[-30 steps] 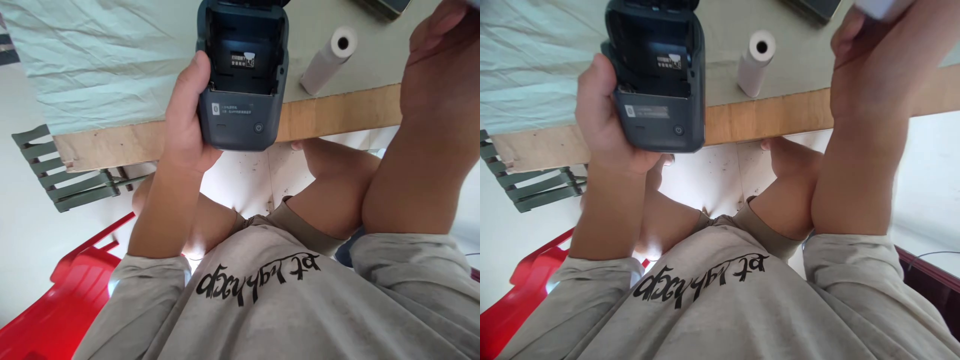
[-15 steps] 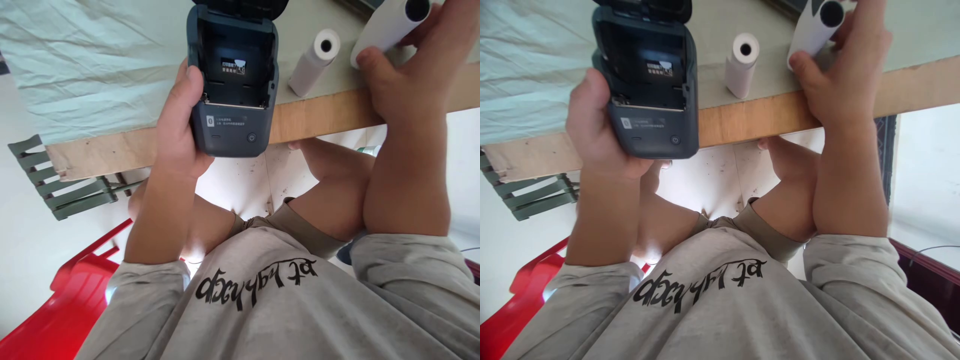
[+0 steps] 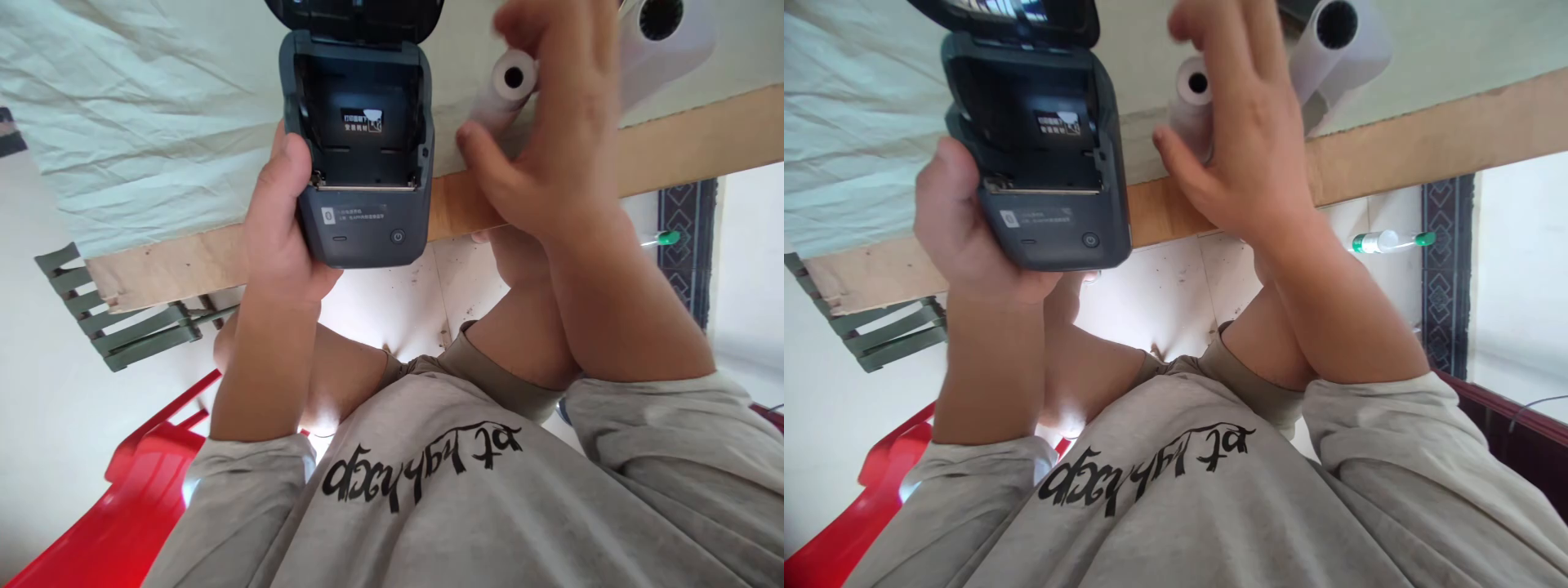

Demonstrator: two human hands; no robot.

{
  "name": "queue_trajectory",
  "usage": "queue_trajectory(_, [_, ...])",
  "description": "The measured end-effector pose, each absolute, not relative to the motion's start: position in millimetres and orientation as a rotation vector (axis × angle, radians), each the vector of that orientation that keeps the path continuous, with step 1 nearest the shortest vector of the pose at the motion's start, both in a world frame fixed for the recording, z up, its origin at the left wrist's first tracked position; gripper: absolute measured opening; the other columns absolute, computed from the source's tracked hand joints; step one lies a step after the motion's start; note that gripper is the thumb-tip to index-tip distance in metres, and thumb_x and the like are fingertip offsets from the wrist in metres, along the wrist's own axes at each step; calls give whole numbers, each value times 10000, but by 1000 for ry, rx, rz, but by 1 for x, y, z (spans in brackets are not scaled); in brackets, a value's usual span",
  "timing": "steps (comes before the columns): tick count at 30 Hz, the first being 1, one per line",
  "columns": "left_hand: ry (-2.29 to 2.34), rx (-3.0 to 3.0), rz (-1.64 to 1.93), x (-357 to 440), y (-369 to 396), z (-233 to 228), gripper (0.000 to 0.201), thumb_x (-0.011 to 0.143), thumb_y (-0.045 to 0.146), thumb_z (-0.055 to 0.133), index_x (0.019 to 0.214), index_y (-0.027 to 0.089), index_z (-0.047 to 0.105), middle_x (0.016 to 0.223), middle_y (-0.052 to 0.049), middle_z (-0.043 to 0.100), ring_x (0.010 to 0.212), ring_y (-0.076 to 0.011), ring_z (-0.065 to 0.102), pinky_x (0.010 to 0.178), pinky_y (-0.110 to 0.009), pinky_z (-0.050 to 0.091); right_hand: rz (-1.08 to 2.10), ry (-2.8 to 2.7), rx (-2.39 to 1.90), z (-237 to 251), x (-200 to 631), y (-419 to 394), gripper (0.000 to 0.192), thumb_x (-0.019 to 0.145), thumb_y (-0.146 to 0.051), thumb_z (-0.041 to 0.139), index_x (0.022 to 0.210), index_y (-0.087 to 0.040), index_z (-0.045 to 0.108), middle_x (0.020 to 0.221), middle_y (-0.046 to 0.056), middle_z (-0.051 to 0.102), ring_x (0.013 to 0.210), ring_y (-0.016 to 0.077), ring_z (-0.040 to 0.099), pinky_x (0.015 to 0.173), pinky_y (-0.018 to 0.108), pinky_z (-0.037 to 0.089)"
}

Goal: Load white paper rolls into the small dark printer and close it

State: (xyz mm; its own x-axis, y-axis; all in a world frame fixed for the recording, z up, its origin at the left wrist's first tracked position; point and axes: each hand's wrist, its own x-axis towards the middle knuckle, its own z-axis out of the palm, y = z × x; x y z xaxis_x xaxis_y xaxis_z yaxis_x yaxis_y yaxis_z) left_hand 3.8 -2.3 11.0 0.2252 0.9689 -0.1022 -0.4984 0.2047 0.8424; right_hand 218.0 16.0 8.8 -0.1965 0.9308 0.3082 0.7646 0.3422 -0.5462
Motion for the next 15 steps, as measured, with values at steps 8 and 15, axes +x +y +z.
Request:
queue_trajectory(8, [708, 728, 1161, 5, -4, 11, 210, 907, 334, 464, 1020, 244, 615, 1087, -46, 662, 1165, -273, 597, 994, -419, 532, 442, -1912, -1489, -1, 223, 16, 583, 722, -192, 578, 1289, -166, 446, 1253, 64, 504, 1064, 88, 500, 983, 229, 496])
queue_trajectory(15, [684, 725, 1144, -1, -1, 6, 207, 848, 310, 572, 1031, 248, 646, 1103, -45, 679, 1139, -298, 609, 979, -445, 521, 1221, -1178, -1085, 3, 214, 16, 399, 798, -256, 374, 1195, -229, 346, 1117, -1, 540, 877, 46, 632, 567, 129, 491])
